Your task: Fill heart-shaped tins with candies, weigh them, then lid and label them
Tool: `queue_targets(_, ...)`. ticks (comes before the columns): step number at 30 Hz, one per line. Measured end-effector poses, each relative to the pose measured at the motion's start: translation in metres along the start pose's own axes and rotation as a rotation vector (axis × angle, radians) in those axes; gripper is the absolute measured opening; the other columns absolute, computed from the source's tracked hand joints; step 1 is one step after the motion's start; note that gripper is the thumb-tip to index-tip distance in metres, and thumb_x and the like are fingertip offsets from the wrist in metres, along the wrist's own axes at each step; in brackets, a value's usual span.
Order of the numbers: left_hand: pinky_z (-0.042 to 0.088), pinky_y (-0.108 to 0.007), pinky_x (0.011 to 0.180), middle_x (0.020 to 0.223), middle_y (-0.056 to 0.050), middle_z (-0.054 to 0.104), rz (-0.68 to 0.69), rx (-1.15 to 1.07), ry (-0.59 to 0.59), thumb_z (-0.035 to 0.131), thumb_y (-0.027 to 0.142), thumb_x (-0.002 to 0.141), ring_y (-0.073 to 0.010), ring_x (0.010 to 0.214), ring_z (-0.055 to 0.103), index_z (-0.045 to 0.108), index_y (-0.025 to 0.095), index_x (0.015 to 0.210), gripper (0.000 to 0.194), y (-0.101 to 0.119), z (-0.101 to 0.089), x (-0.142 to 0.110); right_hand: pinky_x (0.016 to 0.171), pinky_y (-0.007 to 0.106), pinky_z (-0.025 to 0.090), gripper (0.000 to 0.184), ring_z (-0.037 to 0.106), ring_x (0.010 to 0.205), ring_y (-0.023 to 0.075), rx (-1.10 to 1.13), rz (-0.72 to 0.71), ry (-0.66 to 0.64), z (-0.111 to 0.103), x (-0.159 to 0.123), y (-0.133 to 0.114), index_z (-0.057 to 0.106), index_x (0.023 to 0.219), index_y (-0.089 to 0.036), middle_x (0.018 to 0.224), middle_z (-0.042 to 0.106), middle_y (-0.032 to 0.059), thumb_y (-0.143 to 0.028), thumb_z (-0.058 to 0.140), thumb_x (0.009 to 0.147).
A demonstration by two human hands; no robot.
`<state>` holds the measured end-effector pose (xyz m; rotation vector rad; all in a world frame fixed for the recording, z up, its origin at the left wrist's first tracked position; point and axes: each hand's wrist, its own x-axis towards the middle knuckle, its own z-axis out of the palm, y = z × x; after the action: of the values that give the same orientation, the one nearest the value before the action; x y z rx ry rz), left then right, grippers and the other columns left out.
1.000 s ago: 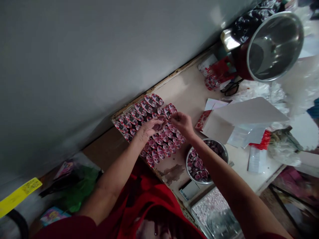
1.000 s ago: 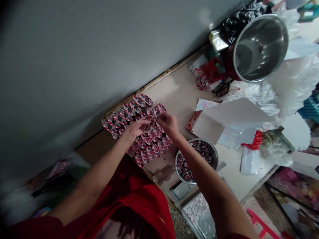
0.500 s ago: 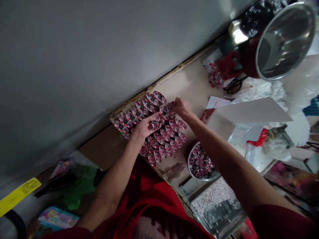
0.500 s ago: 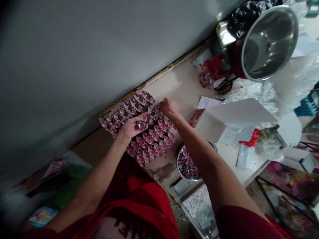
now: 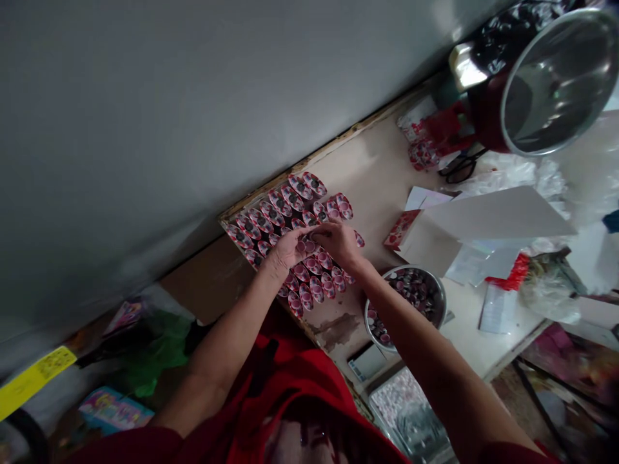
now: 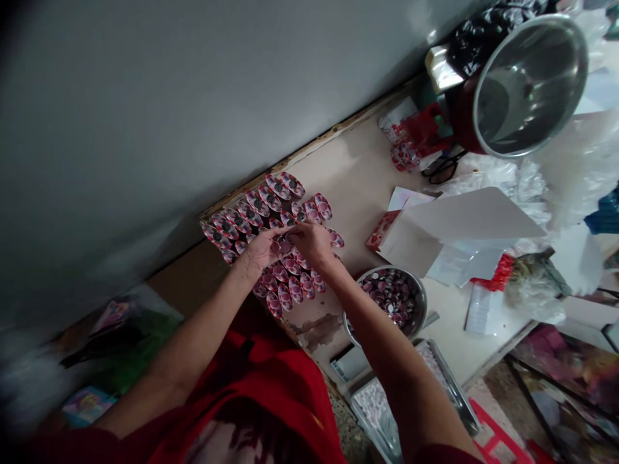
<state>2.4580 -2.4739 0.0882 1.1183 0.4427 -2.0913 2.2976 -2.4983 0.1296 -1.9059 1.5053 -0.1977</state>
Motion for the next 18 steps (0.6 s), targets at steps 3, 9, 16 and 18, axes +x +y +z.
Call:
queue_targets(3,0.067,-0.029,0.079,0.078,-0.005,0.078,0.007,0.004,0.028,0.060,0.004,0.093,-0.0138,0.062,0.073,0.077,0.011,0.117,0.031,-0.007,0.003,-0.002,0.078,0.026,0.051,0.013,0.072,0.082,0.0185,0.111,0.044,0.068,0.004,-0.005,0.009,0.086,0.087,-0.023,0.089,0.079,0.0034,-0.019,0.073,0.086)
queue_targets(9,0.067,-0.030,0.084,0.099,-0.013,0.083,0.029,-0.016,0.039,0.057,0.003,0.094,-0.0204,0.088,0.081,0.075,0.010,0.124,0.036,-0.004,-0.002,-0.016,0.075,0.027,0.052,0.011,0.074,0.080,0.0200,0.114,0.258,0.188,-0.006,0.020,0.018,0.084,0.089,-0.022,0.083,0.081,0.0007,-0.027,0.074,0.085)
queue_targets(16,0.063,-0.043,0.105,0.112,-0.018,0.082,0.104,-0.053,-0.015,0.054,0.015,0.102,-0.0258,0.108,0.080,0.076,0.007,0.122,0.031,0.025,-0.014,-0.031,0.082,0.030,0.050,0.014,0.074,0.099,0.0251,-0.384,0.204,-0.088,-0.014,0.076,0.006,0.081,0.097,-0.020,0.108,0.081,0.0095,-0.021,0.071,0.088)
queue_targets(18,0.061,-0.045,0.109,0.112,-0.018,0.082,0.127,-0.042,-0.021,0.055,0.016,0.102,-0.0265,0.111,0.079,0.076,0.007,0.122,0.031,0.031,-0.017,-0.027,0.080,0.031,0.051,0.019,0.074,0.100,0.0271,-0.464,0.263,-0.175,-0.015,0.085,0.003,0.079,0.105,-0.022,0.110,0.081,0.0103,-0.026,0.075,0.088)
